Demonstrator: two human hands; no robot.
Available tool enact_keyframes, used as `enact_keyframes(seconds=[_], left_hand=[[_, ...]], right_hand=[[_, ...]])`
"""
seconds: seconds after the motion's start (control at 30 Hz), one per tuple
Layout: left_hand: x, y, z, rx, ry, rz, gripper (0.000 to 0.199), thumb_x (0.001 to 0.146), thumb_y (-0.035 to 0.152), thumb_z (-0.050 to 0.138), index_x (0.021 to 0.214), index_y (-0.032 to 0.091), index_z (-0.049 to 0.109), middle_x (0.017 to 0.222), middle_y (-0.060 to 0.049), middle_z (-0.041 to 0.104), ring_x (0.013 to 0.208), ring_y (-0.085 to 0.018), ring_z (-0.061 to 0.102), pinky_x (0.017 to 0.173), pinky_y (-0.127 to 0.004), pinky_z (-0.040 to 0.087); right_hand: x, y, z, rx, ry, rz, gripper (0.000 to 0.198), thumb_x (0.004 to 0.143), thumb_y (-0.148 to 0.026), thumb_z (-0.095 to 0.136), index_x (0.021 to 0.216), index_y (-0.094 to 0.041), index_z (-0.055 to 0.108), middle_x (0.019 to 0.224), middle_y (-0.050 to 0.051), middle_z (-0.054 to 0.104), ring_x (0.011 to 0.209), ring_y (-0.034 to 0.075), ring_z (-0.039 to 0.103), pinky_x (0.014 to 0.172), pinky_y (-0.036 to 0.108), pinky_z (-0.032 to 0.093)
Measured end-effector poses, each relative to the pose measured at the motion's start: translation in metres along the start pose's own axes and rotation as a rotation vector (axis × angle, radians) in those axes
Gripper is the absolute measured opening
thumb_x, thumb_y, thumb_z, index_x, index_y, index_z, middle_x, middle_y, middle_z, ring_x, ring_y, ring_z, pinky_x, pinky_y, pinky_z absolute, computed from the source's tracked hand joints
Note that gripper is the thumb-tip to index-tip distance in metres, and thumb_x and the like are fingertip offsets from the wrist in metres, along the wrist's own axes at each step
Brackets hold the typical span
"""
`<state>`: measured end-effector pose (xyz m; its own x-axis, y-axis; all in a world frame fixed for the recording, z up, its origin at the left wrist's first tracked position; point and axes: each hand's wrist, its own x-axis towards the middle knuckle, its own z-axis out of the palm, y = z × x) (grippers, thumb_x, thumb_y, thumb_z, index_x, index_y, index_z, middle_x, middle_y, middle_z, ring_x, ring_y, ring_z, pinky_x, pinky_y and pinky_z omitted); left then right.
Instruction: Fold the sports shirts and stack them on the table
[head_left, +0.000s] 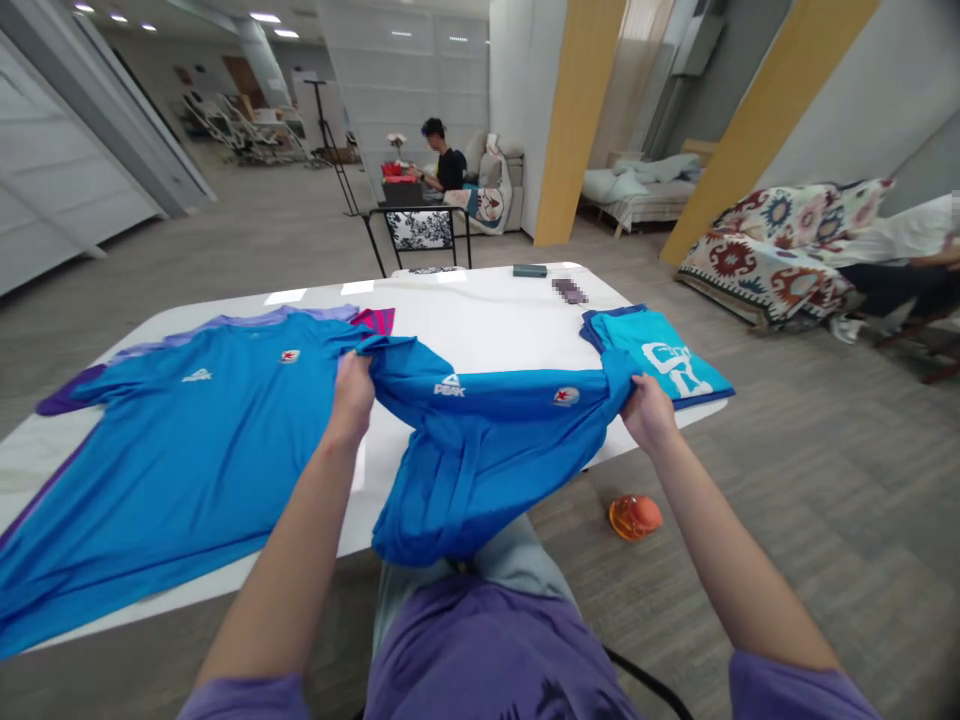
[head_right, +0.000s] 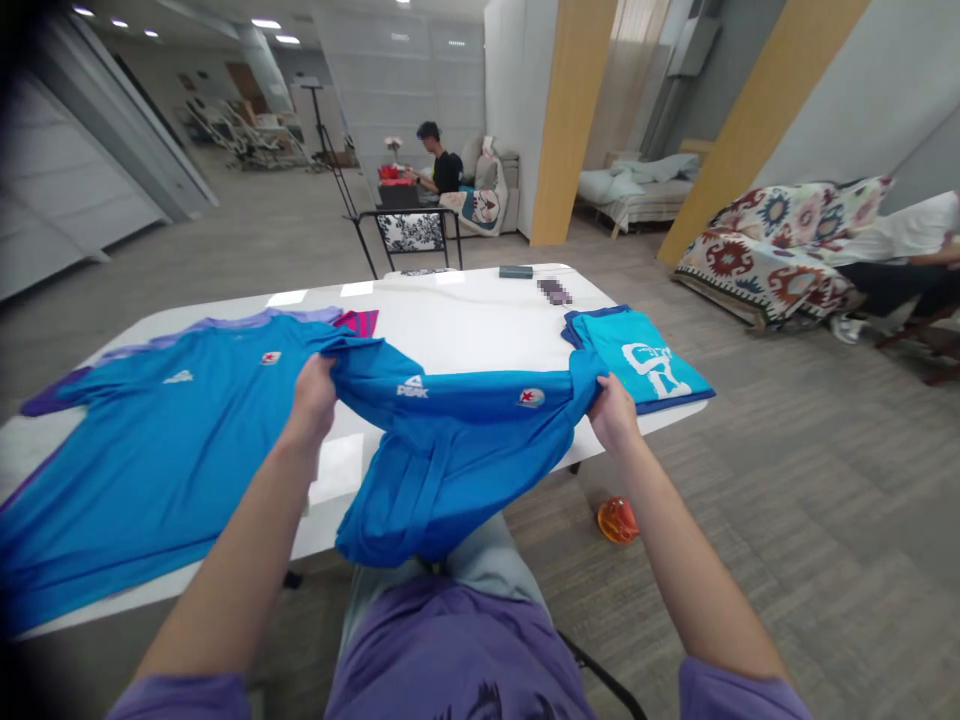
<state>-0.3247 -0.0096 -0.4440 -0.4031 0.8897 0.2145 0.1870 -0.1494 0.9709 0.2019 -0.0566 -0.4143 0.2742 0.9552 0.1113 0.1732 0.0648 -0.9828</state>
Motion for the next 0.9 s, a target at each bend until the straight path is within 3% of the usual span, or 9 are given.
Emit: enact_keyframes(seconds=[0.1, 0.17, 0.23, 0.33, 0.43, 0.57, 0.67, 0.77, 0.9], left_hand=[[-0.037, -0.013, -0.079, 0.411, 0.158, -0.013, 0.034, 0.109, 0.033, 0.055, 0.129, 0.008, 0.062, 0.126, -0.01, 0.067, 0.123, -0.028, 0.061, 0.113, -0.049, 0.047], [-0.065, -0.02, -0.103, 0.629, 0.226, 0.062, 0.042, 0.103, 0.025, 0.061, 0.142, 0.01, 0.06, 0.146, -0.019, 0.061, 0.14, -0.037, 0.054, 0.122, -0.06, 0.04], [-0.087, -0.025, -0.101, 0.775, 0.113, 0.199, 0.046, 0.103, 0.024, 0.062, 0.147, 0.015, 0.061, 0.154, -0.02, 0.058, 0.147, -0.04, 0.05, 0.124, -0.063, 0.037], [-0.099, -0.034, -0.066, 0.78, -0.287, 0.346, 0.036, 0.108, 0.03, 0.056, 0.142, 0.022, 0.068, 0.146, -0.016, 0.066, 0.142, -0.036, 0.056, 0.124, -0.057, 0.04], [-0.091, -0.045, -0.032, 0.821, -0.497, 0.32, 0.037, 0.107, 0.038, 0.061, 0.138, 0.021, 0.071, 0.144, -0.017, 0.068, 0.139, -0.035, 0.058, 0.122, -0.055, 0.041], [-0.079, -0.054, -0.021, 0.961, -0.583, 0.204, 0.046, 0.097, 0.05, 0.076, 0.129, 0.017, 0.073, 0.144, -0.023, 0.066, 0.138, -0.041, 0.057, 0.118, -0.056, 0.042], [-0.075, -0.053, -0.03, 0.969, -0.655, 0.171, 0.031, 0.099, 0.047, 0.072, 0.115, 0.021, 0.074, 0.135, -0.018, 0.072, 0.133, -0.038, 0.063, 0.114, -0.052, 0.044], [-0.073, -0.039, -0.047, 0.917, -0.642, 0.14, 0.027, 0.106, 0.047, 0.061, 0.119, 0.025, 0.069, 0.119, -0.012, 0.079, 0.115, -0.033, 0.072, 0.1, -0.044, 0.05], [-0.073, -0.002, -0.081, 0.649, -0.572, 0.186, 0.028, 0.111, 0.051, 0.051, 0.123, 0.029, 0.064, 0.099, -0.005, 0.079, 0.091, -0.026, 0.073, 0.079, -0.036, 0.048]], right_hand=[[-0.021, 0.009, 0.013, -0.135, -0.116, 0.08, 0.025, 0.09, -0.049, 0.053, 0.106, -0.03, 0.049, 0.093, 0.002, 0.069, 0.086, 0.024, 0.07, 0.073, 0.035, 0.06], [-0.034, 0.018, 0.02, -0.364, -0.233, 0.095, 0.025, 0.088, -0.045, 0.057, 0.106, -0.029, 0.05, 0.091, 0.001, 0.068, 0.081, 0.022, 0.068, 0.072, 0.033, 0.058], [-0.043, 0.024, 0.028, -0.634, -0.304, -0.023, 0.029, 0.087, -0.041, 0.063, 0.111, -0.027, 0.054, 0.105, 0.006, 0.072, 0.092, 0.025, 0.071, 0.081, 0.037, 0.06], [-0.048, 0.026, 0.053, -0.89, -0.279, -0.258, 0.039, 0.094, -0.043, 0.064, 0.127, -0.023, 0.06, 0.13, 0.016, 0.071, 0.119, 0.032, 0.07, 0.101, 0.044, 0.059], [-0.049, 0.022, 0.093, -0.962, -0.352, -0.287, 0.052, 0.105, -0.053, 0.057, 0.143, -0.019, 0.06, 0.138, 0.019, 0.071, 0.129, 0.034, 0.067, 0.111, 0.047, 0.055], [-0.048, 0.023, 0.14, -1.201, -0.489, -0.253, 0.06, 0.1, -0.059, 0.07, 0.143, -0.018, 0.066, 0.152, 0.023, 0.064, 0.142, 0.042, 0.059, 0.12, 0.054, 0.046], [-0.044, 0.023, 0.154, -1.235, -0.559, -0.23, 0.035, 0.1, -0.049, 0.071, 0.122, -0.021, 0.072, 0.141, 0.019, 0.071, 0.135, 0.039, 0.064, 0.115, 0.051, 0.047], [-0.04, 0.013, 0.152, -1.072, -0.566, -0.218, 0.02, 0.103, -0.041, 0.062, 0.11, -0.023, 0.064, 0.112, 0.01, 0.077, 0.108, 0.031, 0.072, 0.099, 0.043, 0.051], [-0.039, -0.028, 0.138, -0.762, -0.457, -0.322, 0.024, 0.106, -0.05, 0.055, 0.111, -0.027, 0.052, 0.084, 0.0, 0.067, 0.079, 0.025, 0.066, 0.075, 0.035, 0.047]])
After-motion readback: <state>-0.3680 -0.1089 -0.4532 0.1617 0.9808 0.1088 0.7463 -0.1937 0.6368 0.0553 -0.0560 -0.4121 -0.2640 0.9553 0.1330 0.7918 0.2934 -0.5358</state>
